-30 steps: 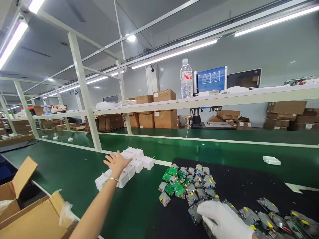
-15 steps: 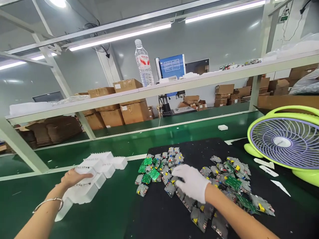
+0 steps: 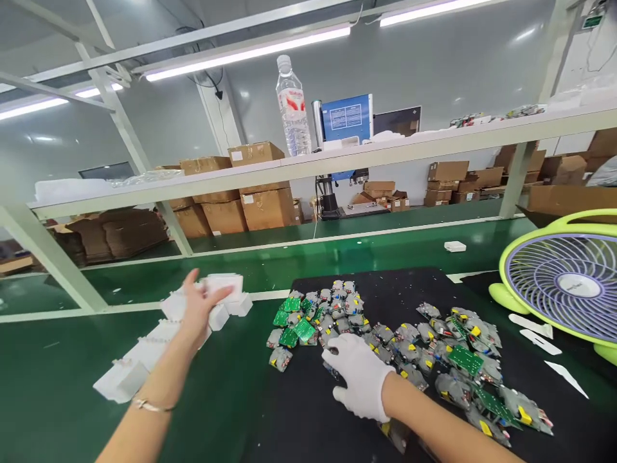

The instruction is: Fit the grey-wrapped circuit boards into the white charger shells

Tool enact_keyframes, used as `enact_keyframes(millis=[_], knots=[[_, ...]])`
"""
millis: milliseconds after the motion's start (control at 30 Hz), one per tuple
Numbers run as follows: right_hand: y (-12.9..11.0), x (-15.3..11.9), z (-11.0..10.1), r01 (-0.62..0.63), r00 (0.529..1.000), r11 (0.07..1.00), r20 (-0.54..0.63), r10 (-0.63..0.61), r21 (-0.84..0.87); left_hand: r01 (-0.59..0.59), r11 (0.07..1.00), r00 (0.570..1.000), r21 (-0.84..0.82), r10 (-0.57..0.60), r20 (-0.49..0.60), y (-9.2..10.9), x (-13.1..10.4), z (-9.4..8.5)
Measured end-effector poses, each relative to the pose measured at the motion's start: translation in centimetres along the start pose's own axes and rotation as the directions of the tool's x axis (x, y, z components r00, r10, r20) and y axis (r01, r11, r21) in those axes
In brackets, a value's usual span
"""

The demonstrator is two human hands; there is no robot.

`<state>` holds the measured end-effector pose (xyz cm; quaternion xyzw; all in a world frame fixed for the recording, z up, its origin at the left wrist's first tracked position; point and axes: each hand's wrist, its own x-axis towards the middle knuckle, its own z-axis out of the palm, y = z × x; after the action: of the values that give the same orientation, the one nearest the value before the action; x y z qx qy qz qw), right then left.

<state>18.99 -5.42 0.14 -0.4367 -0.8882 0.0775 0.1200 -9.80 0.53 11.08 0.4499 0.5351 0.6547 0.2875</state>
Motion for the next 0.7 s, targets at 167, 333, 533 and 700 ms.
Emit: enact_keyframes(millis=[167,333,533,700], knots=[[1.0,0.0,-0.4,0.019,0.999,0.998,0.047,-0.021,0.052,0.336,0.88,0.885,-0.335,-0.173,0.433,-3.9,-4.4,6.0],[0.7,0.9,0.2,-0.087,0.996,0.995,0.018,0.087,0.043,0.74,0.404,0.634,-0.538,-0.152,0.758,-7.1,-6.9,7.9],[-0.2,0.3,0.6,0.039,0.995,0.992,0.089,-0.05,0.121,0.838,0.258,0.51,-0.48,-0.058,0.858,-10.0,-7.0,7.2],[-0.2,-0.2,-0.7,0.115,0.963,0.978,0.223,-0.153,0.174,0.857,0.217,0.479,-0.468,0.006,0.878,-9.7,-7.3,7.2]])
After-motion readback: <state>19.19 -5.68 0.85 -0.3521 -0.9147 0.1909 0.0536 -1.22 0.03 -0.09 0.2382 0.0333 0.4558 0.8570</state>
